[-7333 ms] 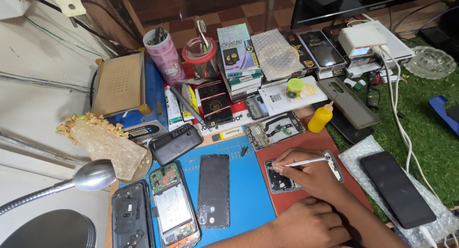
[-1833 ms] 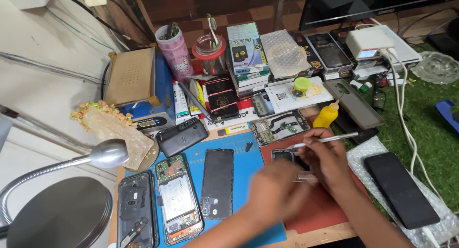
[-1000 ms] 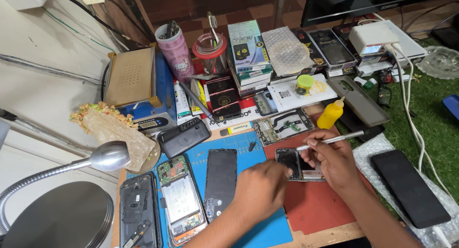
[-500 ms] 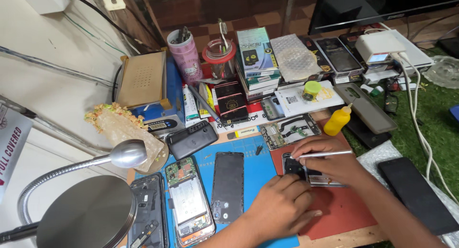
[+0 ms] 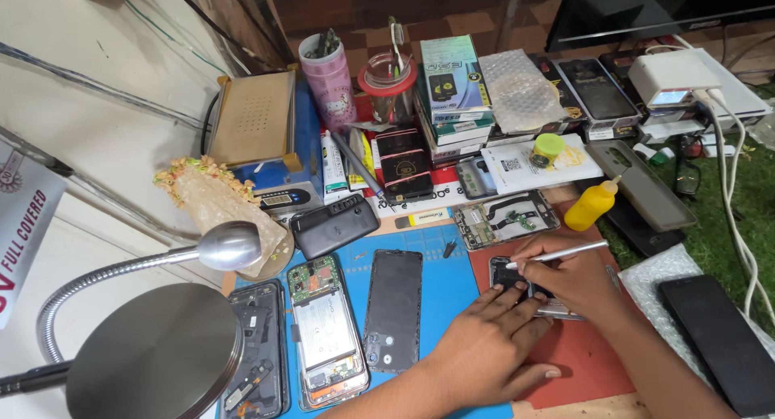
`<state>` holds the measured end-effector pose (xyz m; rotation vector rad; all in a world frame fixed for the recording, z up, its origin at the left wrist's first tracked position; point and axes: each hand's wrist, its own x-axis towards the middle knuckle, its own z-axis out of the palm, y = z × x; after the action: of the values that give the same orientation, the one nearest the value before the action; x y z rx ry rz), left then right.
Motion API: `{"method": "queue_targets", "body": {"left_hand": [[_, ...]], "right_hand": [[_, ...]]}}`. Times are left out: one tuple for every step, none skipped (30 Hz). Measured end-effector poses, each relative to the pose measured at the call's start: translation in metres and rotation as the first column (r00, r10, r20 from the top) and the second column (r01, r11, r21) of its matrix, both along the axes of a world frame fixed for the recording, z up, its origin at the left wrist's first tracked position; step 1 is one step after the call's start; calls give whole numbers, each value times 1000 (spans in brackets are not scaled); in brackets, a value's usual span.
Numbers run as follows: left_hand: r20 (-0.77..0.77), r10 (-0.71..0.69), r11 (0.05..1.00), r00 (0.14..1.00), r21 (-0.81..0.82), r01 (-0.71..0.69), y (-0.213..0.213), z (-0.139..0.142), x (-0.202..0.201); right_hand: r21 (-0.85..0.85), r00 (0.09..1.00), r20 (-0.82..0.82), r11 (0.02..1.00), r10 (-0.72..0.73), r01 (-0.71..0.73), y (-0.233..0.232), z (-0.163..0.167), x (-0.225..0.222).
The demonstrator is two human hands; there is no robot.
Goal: The person uses a metal spudger to carefully pry and separate internal components of a disassembled smartphone. They work on the edges and internal connectors of the device while it rests on a red mat.
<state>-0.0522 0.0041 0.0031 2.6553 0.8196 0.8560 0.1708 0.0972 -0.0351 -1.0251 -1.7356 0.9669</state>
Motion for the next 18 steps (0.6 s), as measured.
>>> {"method": "queue_targets", "body": {"left_hand": [[-1, -2, 1000, 1000, -4, 2, 0, 0, 0], [-3, -3, 1000, 1000, -8, 3, 1, 0, 0], [-3, -4, 1000, 1000, -17, 4, 0, 0, 0], [-5, -5, 1000, 1000, -24, 5, 0, 0, 1], [-7, -8, 999, 1000, -32, 8, 1, 1, 0], [-8, -3, 1000, 1000, -19, 3, 1, 1, 0], [-7, 1, 1000, 1000, -6, -1, 1, 1, 0], [-5, 4, 1000, 1000, 7, -4, 1, 1, 0], [-8, 5, 1000, 1000, 10, -5, 1, 2, 0], [-13, 6, 1000, 1000, 14, -6, 1, 2, 0], [-17, 7, 1000, 1000, 17, -7, 1, 2, 1], [-17, 10, 1000, 1000, 18, -10, 0, 2, 1], [-17, 14, 1000, 1000, 20, -13, 0, 2, 1], [-18, 16, 1000, 1000, 22, -16, 0, 2, 1], [-19, 16, 1000, 1000, 20, -16, 0, 2, 1], [-20, 16, 1000, 1000, 20, -15, 0, 2, 2], [-21, 16, 1000, 1000, 19, -16, 0, 2, 1], [-19, 17, 1000, 1000, 19, -17, 1, 3, 1]], "right_hand": [[-17, 1000, -3, 1000, 11, -11, 0, 1, -1], [-24, 1000, 4, 1000, 7, -7, 0, 2, -1], [-31, 1000, 11, 1000, 4, -3, -1, 3, -1], [-36, 1000, 16, 999, 0, 0, -1, 3, -2], [-28, 1000, 18, 1000, 3, -3, -1, 4, -3], [-21, 1000, 21, 1000, 4, -4, -1, 4, -3], [-15, 1000, 24, 1000, 4, -4, -1, 4, -3], [-24, 1000, 17, 1000, 3, -2, -2, 4, -3], [-33, 1000, 9, 999, 3, -2, -2, 4, -4], [-41, 1000, 1, 999, 3, -3, -2, 4, -5], [-41, 1000, 1, 999, -6, 6, -2, 4, -5], [-42, 1000, 1, 999, -15, 15, -3, 4, -6], [-42, 1000, 1, 999, -24, 24, -4, 5, -7], [-59, 999, -11, 998, -31, 30, -4, 5, -8], [-77, 999, -23, 996, -39, 38, -5, 6, -10], [-94, 998, -34, 995, -48, 44, -7, 7, -10], [-85, 998, -26, 995, -55, 53, -7, 9, -12], [-76, 998, -17, 995, -63, 61, -8, 10, -12]]}}
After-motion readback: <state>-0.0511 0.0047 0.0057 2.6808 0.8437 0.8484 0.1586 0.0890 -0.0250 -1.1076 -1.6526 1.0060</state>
